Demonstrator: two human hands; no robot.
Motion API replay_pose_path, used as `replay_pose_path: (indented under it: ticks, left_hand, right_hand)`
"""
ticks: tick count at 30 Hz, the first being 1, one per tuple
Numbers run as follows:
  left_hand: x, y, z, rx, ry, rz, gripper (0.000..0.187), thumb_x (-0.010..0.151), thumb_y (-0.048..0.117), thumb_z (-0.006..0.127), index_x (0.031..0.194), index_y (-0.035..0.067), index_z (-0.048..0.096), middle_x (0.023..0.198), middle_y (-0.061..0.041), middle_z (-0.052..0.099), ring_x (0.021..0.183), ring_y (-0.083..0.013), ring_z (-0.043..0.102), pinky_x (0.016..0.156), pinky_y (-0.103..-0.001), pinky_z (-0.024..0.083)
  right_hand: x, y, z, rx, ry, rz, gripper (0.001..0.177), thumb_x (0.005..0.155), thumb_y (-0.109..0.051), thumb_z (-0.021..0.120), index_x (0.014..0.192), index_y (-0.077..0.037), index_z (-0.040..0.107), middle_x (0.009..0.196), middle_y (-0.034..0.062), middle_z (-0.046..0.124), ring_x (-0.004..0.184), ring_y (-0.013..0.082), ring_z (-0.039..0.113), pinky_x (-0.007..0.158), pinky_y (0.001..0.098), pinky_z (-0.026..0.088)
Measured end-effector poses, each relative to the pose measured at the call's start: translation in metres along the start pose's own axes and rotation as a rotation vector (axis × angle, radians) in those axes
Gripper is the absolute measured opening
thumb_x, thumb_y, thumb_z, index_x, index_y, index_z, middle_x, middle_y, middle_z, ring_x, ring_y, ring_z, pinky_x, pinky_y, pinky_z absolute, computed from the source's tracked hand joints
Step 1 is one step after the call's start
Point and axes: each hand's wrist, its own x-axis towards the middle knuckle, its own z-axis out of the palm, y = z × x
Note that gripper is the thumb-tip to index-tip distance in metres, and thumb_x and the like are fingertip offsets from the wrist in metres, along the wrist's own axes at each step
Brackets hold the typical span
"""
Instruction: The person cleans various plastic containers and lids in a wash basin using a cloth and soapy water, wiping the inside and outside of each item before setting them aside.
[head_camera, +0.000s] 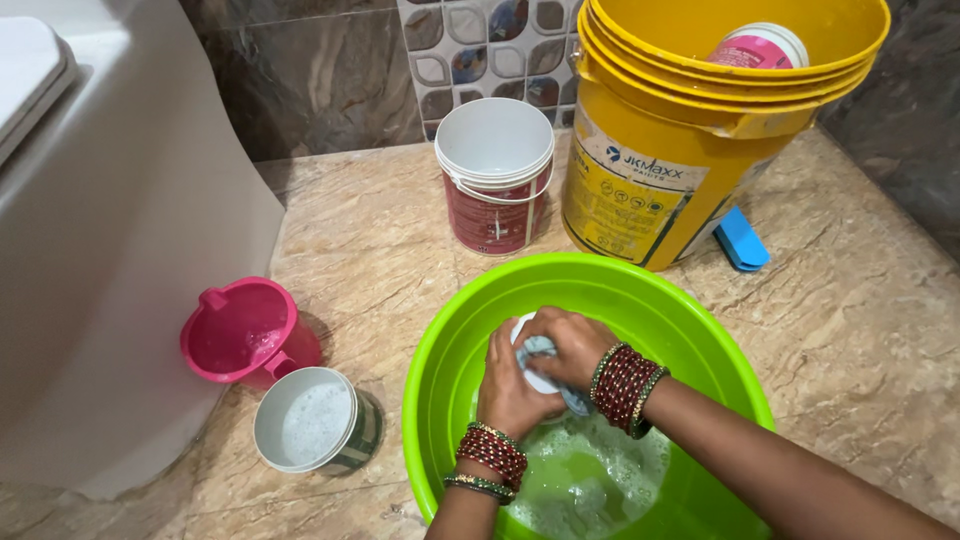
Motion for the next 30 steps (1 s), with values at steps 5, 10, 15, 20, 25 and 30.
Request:
replay_pose_path:
  ticks: [5,10,15,20,25,30]
  left_hand:
    - [-0.002,0.0,0.009,-0.011,0.053,0.032,0.118,0.052,0.037,0.097,0.147,0.003,0.034,0.14,-0.021,0.051,0.127,-0.0371,0.057,0.104,-0.042,0.051]
    - [0.0,-0.002,0.011,0.03,0.059,0.057,0.12,0.05,0.036,0.097,0.146,0.001,0.034,0.141,-0.022,0.05,0.128,-0.0383,0.055,0.106,-0.043,0.049]
    - [-0.001,-0.002,0.01,0.044,0.043,0.046,0.124,0.048,0.036,0.098,0.147,0.001,0.032,0.144,-0.023,0.048,0.13,-0.0388,0.053,0.107,-0.043,0.048]
    - [-0.003,0.003,0.008,0.013,0.037,0.05,0.128,0.048,0.04,0.1,0.148,0.0,0.032,0.144,-0.023,0.048,0.129,-0.0376,0.054,0.108,-0.042,0.047]
    - [-0.005,0.005,0.007,0.001,0.043,0.08,0.126,0.048,0.041,0.1,0.146,-0.001,0.032,0.14,-0.023,0.05,0.126,-0.037,0.055,0.107,-0.042,0.048]
    - [-0.005,0.002,0.008,0.048,0.072,0.143,0.12,0.049,0.029,0.098,0.145,-0.001,0.033,0.139,-0.025,0.05,0.126,-0.0409,0.054,0.104,-0.044,0.049]
  right_hand:
    - [0.01,0.003,-0.001,-0.038,-0.005,0.295,0.029,0.081,-0.033,0.078,0.108,-0.023,0.075,0.114,0.0038,0.071,0.102,0.0275,0.071,0.093,0.0422,0.055]
    - [0.015,0.01,-0.007,-0.166,0.036,0.256,0.03,0.082,-0.033,0.077,0.109,-0.021,0.077,0.116,0.0048,0.068,0.105,0.0285,0.069,0.091,0.0449,0.055]
    - [0.014,0.01,-0.013,-0.276,0.021,0.268,0.031,0.082,-0.03,0.078,0.111,-0.019,0.076,0.114,0.0063,0.068,0.104,0.0284,0.069,0.09,0.0462,0.056]
    - [0.027,0.024,-0.024,-0.467,-0.186,0.309,0.043,0.078,-0.027,0.083,0.119,-0.022,0.072,0.114,0.0077,0.071,0.097,0.0267,0.073,0.086,0.0424,0.061]
    - [0.031,0.041,-0.04,-0.494,-0.479,0.181,0.041,0.072,-0.023,0.086,0.111,-0.026,0.076,0.105,0.008,0.077,0.095,0.0262,0.073,0.09,0.0408,0.058]
    - [0.019,0.021,-0.025,-0.147,-0.464,-0.016,0.029,0.072,-0.027,0.084,0.1,-0.02,0.077,0.099,0.0084,0.078,0.094,0.0269,0.075,0.089,0.0411,0.057]
